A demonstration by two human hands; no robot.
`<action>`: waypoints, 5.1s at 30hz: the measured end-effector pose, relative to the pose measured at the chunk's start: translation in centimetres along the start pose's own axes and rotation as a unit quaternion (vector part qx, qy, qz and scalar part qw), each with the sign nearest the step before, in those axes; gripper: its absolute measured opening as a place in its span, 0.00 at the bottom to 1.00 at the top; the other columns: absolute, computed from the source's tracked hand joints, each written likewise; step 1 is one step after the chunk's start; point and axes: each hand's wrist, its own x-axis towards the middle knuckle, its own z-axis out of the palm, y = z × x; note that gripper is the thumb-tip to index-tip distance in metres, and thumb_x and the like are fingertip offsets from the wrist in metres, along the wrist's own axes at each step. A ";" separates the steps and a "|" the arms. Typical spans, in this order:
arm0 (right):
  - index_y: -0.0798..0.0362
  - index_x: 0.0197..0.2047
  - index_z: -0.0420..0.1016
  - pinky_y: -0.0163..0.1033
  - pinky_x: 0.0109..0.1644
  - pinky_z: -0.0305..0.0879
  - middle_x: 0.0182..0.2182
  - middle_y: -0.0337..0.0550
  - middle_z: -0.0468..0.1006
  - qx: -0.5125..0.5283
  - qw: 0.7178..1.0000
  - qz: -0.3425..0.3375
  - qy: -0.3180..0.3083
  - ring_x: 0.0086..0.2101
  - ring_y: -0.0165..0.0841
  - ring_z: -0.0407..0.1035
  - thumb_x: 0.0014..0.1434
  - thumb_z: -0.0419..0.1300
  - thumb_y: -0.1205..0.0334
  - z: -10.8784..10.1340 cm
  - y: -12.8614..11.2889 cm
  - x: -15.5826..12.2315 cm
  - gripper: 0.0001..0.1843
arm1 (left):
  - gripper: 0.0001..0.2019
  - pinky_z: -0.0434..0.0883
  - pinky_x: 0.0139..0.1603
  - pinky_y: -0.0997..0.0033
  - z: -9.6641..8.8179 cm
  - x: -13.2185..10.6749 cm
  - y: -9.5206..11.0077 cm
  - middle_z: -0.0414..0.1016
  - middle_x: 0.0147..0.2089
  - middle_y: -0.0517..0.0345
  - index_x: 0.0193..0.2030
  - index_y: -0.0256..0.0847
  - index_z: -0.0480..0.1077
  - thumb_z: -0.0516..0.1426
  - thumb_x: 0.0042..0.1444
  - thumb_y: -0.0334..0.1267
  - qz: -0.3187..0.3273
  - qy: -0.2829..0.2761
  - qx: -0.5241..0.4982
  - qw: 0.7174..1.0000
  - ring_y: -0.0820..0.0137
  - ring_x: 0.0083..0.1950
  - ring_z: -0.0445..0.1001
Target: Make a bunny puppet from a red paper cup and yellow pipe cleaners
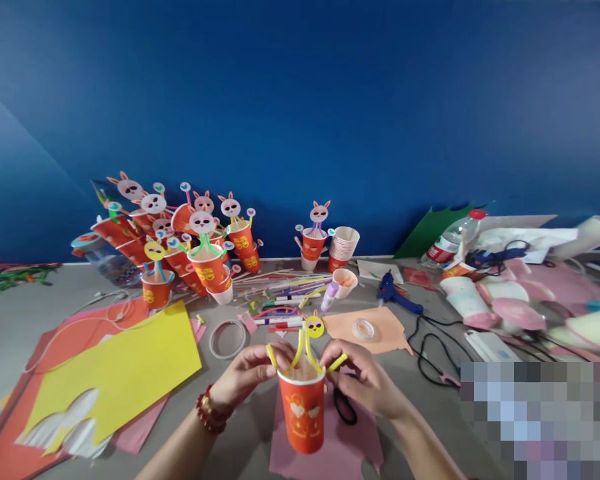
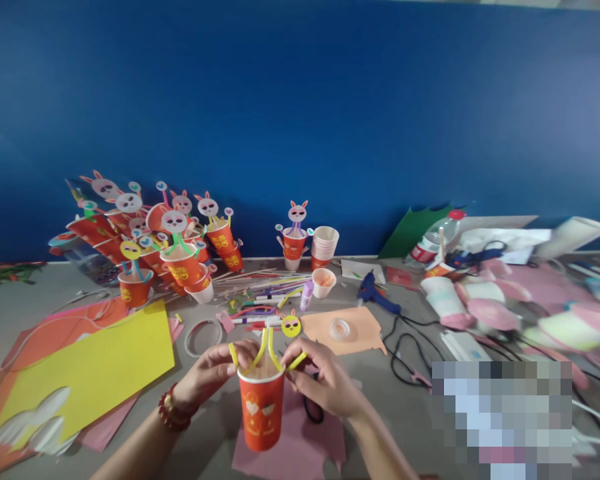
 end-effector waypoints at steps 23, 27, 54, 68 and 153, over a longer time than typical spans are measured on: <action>0.53 0.43 0.73 0.35 0.32 0.64 0.33 0.42 0.73 -0.026 0.998 -0.052 0.001 0.29 0.31 0.66 0.60 0.61 0.36 1.0 0.8 0.4 0.27 | 0.40 0.61 0.66 0.49 0.7 -0.8 -2.9 0.70 0.65 0.42 0.71 0.45 0.57 0.67 0.54 0.49 -0.066 0.021 -0.077 0.995 0.48 0.67 0.65; 0.54 0.44 0.73 0.35 0.33 0.65 0.30 0.42 0.74 -0.016 0.998 -0.039 0.047 0.29 0.32 0.68 0.62 0.57 0.35 0.5 0.2 1.0 0.28 | 0.42 0.64 0.63 0.50 1.0 -0.8 -2.3 0.69 0.65 0.41 0.71 0.45 0.55 0.67 0.53 0.51 -0.070 -0.004 -0.045 0.997 0.47 0.66 0.67; 0.51 0.37 0.76 0.37 0.40 0.66 0.32 0.42 0.80 -0.154 0.976 -0.137 0.067 0.34 0.35 0.73 0.64 0.61 0.62 2.9 -2.9 1.9 0.04 | 0.31 0.64 0.65 0.54 1.0 -2.4 -4.0 0.69 0.67 0.45 0.68 0.41 0.64 0.39 0.70 0.56 0.032 0.067 0.094 0.993 0.52 0.63 0.69; 0.51 0.38 0.74 0.35 0.40 0.64 0.33 0.39 0.79 -0.189 0.968 -0.142 0.086 0.34 0.32 0.73 0.65 0.59 0.64 3.5 -2.6 2.0 0.03 | 0.29 0.68 0.62 0.57 1.5 -2.4 -3.8 0.76 0.60 0.47 0.61 0.38 0.72 0.38 0.72 0.50 0.041 0.166 0.234 0.957 0.56 0.62 0.71; 0.55 0.33 0.74 0.30 0.28 0.60 0.26 0.36 0.71 -0.005 0.999 -0.010 0.037 0.26 0.28 0.64 0.63 0.63 0.47 2.6 -1.0 3.9 0.18 | 0.38 0.69 0.59 0.52 2.5 -1.6 -5.3 0.76 0.57 0.42 0.60 0.38 0.68 0.51 0.57 0.70 0.010 0.109 -0.011 0.994 0.51 0.56 0.74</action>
